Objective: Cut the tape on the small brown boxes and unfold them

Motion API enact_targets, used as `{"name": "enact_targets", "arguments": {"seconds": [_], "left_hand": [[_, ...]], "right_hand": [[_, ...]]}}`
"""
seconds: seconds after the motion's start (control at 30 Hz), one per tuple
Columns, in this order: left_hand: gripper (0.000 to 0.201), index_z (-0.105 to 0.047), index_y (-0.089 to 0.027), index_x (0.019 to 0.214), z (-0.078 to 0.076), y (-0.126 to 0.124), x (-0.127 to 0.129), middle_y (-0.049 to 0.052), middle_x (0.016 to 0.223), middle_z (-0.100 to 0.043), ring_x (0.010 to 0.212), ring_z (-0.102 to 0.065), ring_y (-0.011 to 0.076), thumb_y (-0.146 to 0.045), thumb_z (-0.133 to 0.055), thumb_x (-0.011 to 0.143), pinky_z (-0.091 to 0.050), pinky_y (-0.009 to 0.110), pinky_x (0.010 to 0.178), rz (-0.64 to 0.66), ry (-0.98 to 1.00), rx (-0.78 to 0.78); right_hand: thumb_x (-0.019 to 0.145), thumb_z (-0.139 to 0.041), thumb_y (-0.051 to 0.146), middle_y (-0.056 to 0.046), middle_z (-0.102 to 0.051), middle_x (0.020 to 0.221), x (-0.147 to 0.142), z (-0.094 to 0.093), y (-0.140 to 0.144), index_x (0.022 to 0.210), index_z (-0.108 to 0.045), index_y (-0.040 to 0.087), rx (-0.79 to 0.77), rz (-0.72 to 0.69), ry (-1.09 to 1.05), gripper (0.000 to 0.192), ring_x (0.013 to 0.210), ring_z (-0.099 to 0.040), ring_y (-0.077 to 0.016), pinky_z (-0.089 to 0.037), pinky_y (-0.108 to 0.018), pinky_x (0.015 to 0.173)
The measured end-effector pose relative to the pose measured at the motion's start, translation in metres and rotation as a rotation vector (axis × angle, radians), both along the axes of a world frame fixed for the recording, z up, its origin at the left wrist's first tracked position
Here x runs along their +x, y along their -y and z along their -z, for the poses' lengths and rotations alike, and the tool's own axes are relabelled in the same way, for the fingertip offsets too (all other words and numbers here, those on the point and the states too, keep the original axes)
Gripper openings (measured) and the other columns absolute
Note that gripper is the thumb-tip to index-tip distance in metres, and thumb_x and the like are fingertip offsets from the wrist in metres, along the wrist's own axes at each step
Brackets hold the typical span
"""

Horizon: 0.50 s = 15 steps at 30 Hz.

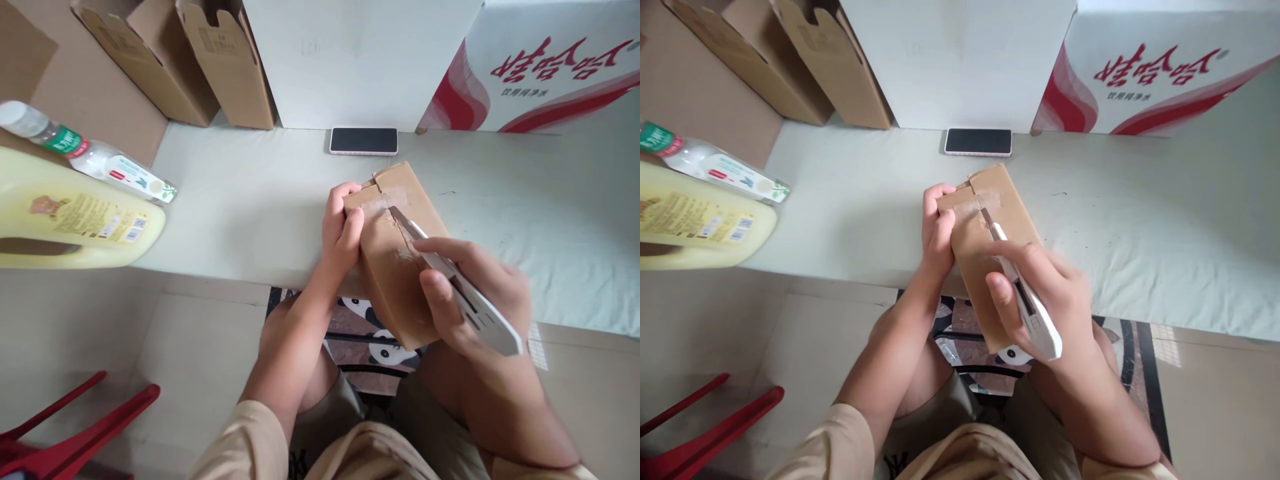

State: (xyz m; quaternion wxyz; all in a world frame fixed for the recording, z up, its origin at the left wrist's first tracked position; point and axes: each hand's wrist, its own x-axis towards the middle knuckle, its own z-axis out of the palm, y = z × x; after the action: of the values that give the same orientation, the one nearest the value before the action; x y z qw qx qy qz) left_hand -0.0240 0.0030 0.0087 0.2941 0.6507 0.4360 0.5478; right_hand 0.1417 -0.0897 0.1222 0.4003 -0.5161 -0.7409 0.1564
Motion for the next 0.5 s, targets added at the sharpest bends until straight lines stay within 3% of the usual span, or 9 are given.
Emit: {"name": "enact_targets", "arguments": {"seconds": [0.13, 0.33, 0.5], "left_hand": [[0.040, -0.045, -0.030, 0.131, -0.0002, -0.0001, 0.0027, 0.008, 0.130, -0.062, 0.119, -0.062, 0.0278, -0.056, -0.036, 0.102, -0.052, 0.044, 0.101, -0.021, 0.094, -0.019], [0.045, -0.043, -0.031, 0.133, 0.0010, -0.0005, 0.0026, 0.008, 0.131, -0.061, 0.122, -0.061, 0.0273, -0.063, -0.032, 0.103, -0.051, 0.043, 0.103, -0.005, 0.069, -0.003], [0.043, -0.045, -0.031, 0.134, 0.0006, 0.0000, 0.0017, 0.009, 0.130, -0.063, 0.119, -0.062, 0.0283, -0.057, -0.035, 0.102, -0.051, 0.046, 0.102, -0.010, 0.079, -0.016]], "right_hand": [[0.098, -0.067, 0.029, 0.001, -0.069, 0.081, 0.0003, 0.0010, 0.0014, 0.106, -0.070, 0.025, 0.001, 0.058, -0.003, 0.010, 0.062, -0.058, -0.0100, -0.046, -0.024, 0.056], [0.098, -0.066, 0.023, -0.002, -0.071, 0.092, -0.0016, -0.0043, 0.0020, 0.126, -0.069, 0.022, -0.114, -0.039, 0.010, 0.028, 0.076, -0.066, -0.0120, -0.052, -0.025, 0.069], [0.097, -0.064, 0.020, -0.002, -0.071, 0.095, -0.0029, -0.0043, 0.0007, 0.126, -0.069, 0.021, -0.093, -0.045, 0.044, 0.029, 0.079, -0.067, -0.0134, -0.052, -0.027, 0.070]]}}
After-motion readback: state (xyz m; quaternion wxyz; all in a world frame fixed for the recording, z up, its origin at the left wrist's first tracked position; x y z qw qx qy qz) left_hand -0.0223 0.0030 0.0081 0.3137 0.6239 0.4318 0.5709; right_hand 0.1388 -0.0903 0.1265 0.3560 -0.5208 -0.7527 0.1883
